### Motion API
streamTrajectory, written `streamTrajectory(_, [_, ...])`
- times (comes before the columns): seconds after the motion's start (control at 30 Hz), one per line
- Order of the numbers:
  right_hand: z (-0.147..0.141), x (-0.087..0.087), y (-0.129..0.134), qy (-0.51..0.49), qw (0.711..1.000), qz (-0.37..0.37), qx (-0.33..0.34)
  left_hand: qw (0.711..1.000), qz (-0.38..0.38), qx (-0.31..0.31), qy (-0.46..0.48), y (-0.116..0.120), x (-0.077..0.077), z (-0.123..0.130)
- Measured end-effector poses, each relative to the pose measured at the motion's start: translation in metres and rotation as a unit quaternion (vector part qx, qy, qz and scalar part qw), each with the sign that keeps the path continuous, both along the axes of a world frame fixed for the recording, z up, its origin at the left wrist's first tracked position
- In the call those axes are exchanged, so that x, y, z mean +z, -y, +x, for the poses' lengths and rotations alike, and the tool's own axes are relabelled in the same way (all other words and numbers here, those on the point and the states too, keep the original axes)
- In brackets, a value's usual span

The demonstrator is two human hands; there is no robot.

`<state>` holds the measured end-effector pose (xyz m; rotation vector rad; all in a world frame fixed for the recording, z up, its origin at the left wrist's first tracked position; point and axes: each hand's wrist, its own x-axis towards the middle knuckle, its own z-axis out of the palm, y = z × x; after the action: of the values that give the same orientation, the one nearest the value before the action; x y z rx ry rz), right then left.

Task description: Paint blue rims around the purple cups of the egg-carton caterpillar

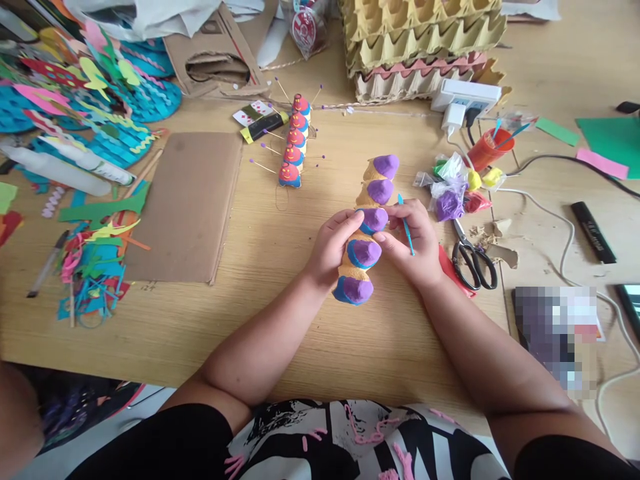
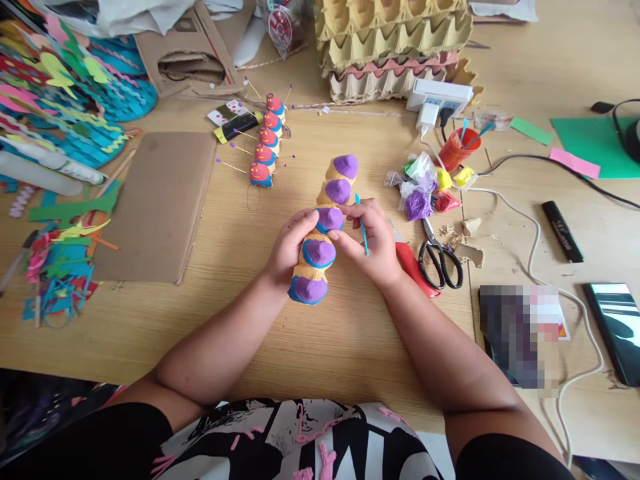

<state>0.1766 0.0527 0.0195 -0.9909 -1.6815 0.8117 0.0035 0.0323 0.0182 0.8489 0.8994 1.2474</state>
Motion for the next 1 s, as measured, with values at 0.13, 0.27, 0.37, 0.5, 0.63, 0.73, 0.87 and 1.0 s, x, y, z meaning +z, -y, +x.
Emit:
streamTrajectory(0.13, [-0.001, -0.003, 0.000, 0.002, 1.000, 0.009, -0.007, 1.000, -0.006, -0.001, -0.007, 0.000, -0.001, -0.001])
streamTrajectory(0.27, [0.000, -0.007, -0.002, 0.010, 0.999, 0.039, 0.002, 0.999, -0.027, 0.007, 0.034, 0.002, 0.004, 0.000])
streamTrajectory(0.37, [0.000, -0.011, -0.004, 0.015, 0.998, 0.065, -0.001, 0.997, -0.044, 0.015, 0.065, 0.004, 0.011, 0.002])
streamTrajectory(0.5, [0.000, -0.014, -0.005, 0.014, 0.998, 0.064, 0.006, 0.995, -0.069, 0.021, 0.072, 0.005, 0.018, 0.004])
streamTrajectory(0.63, [0.001, -0.015, -0.005, 0.022, 0.998, 0.055, 0.007, 0.994, -0.067, 0.026, 0.077, 0.005, 0.016, 0.005])
streamTrajectory(0.73, [0.002, -0.015, -0.005, 0.023, 0.998, 0.061, 0.006, 0.994, -0.059, 0.030, 0.086, 0.005, 0.014, 0.006])
streamTrajectory(0.87, [0.002, -0.014, -0.002, 0.011, 0.999, 0.039, 0.007, 0.994, -0.047, 0.021, 0.094, 0.004, 0.013, 0.005])
streamTrajectory(1.0, [0.000, -0.014, 0.000, -0.040, 0.999, 0.012, -0.021, 0.992, -0.063, 0.011, 0.112, 0.002, 0.011, 0.002])
